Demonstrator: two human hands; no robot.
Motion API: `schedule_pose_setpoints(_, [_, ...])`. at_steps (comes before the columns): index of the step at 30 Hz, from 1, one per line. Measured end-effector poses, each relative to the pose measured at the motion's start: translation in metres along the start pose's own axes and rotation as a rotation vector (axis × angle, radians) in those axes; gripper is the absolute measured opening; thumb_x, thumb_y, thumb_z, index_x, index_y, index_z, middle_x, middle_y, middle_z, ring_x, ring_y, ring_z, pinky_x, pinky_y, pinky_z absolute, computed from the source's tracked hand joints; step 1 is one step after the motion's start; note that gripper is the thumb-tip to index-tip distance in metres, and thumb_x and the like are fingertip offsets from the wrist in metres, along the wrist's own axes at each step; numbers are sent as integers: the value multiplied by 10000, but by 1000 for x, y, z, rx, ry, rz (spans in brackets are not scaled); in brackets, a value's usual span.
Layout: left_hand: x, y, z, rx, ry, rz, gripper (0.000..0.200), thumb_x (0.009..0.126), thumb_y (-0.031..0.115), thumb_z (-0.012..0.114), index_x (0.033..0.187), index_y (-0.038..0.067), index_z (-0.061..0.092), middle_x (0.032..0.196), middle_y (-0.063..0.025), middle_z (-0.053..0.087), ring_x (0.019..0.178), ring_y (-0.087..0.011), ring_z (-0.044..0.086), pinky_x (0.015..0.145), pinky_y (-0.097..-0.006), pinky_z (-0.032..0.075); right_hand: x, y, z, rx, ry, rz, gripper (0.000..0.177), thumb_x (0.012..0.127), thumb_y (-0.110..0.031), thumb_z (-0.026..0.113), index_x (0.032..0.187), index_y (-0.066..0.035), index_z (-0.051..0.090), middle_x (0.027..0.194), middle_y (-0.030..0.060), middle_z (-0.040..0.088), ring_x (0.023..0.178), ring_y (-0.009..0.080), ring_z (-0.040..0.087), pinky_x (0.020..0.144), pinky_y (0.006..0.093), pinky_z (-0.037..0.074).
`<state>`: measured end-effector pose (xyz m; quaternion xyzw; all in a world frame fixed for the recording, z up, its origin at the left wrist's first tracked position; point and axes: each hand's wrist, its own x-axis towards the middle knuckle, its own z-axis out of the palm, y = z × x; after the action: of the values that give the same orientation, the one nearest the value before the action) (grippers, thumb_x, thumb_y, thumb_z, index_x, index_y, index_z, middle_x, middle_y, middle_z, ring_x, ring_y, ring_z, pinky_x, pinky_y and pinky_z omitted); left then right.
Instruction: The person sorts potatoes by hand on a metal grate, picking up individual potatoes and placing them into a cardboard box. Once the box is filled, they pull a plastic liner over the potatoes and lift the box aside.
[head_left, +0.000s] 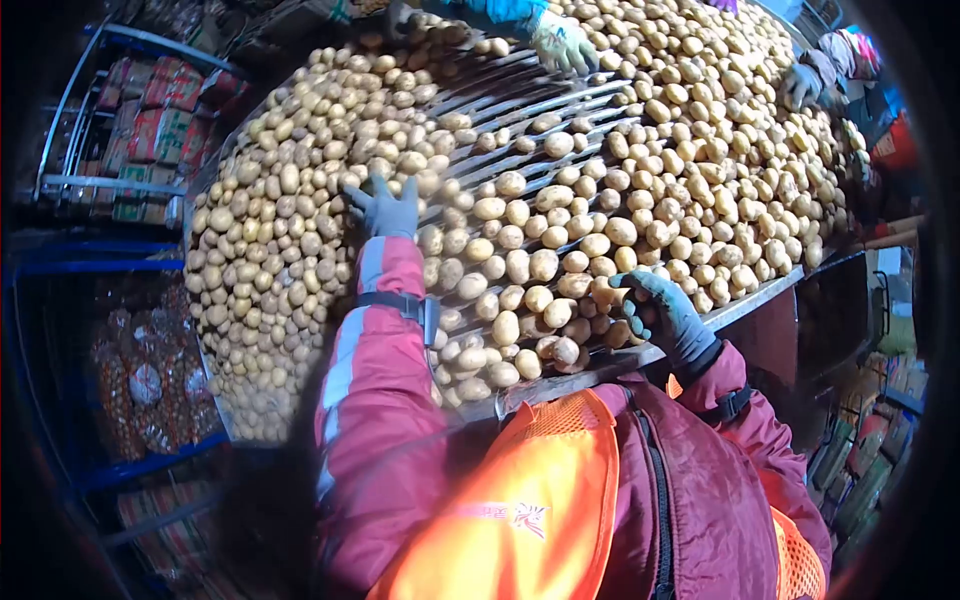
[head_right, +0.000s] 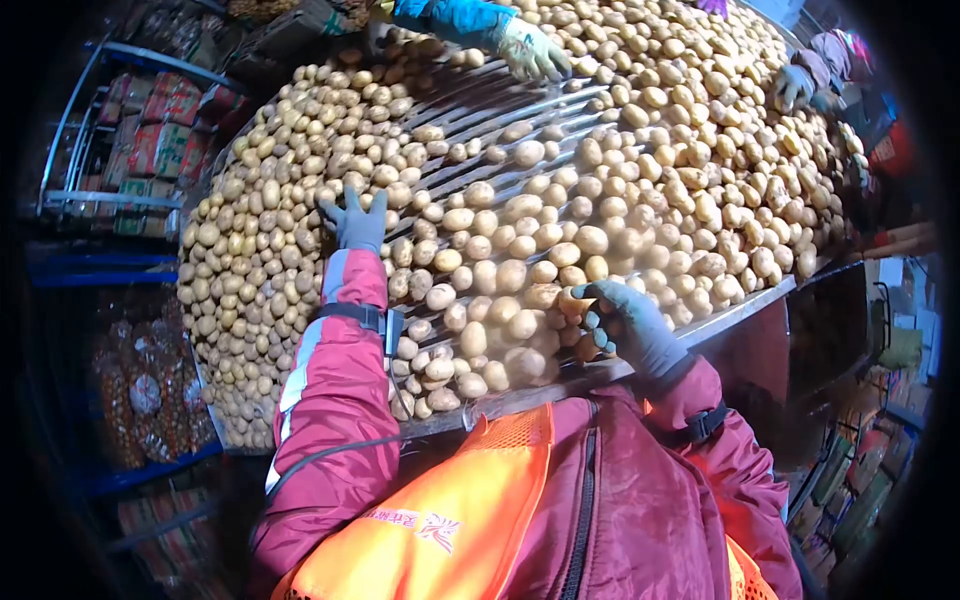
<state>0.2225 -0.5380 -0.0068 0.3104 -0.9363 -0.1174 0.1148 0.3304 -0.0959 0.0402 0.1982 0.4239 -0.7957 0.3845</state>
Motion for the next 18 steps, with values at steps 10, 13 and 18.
schedule_pose_setpoints(10, [-119, 126, 44, -333, -229, 778, 571, 853, 423, 742, 1329, 124, 644, 1411, -192, 549, 1368, -443, 422, 1165, -542, 326, -1, -10, -6, -163, 58, -68, 335, 1018, -237, 516, 1223, -6, 646, 777, 16, 591, 550, 95, 522, 471, 215, 389])
schedule_pose_setpoints(13, [-99, 86, 23, -104, 29, 732, 631, 843, 367, 763, 1381, 87, 588, 1446, -246, 492, 1364, -444, 415, 1162, -544, 326, -4, -16, -1, -39, 53, 19, 376, 996, -321, 540, 1180, -13, 651, 768, 33, 600, 532, 111, 524, 455, 232, 401])
schedule_pose_setpoints(18, [19, -17, 7, 74, 147, 177, 802, 893, 517, 669, 1499, 36, 455, 1543, -284, 388, 1428, -474, 316, 1178, -595, 280, 0, -10, -15, -36, 82, 32, 384, 992, -354, 549, 1151, -19, 650, 769, 47, 609, 533, 135, 535, 451, 256, 417])
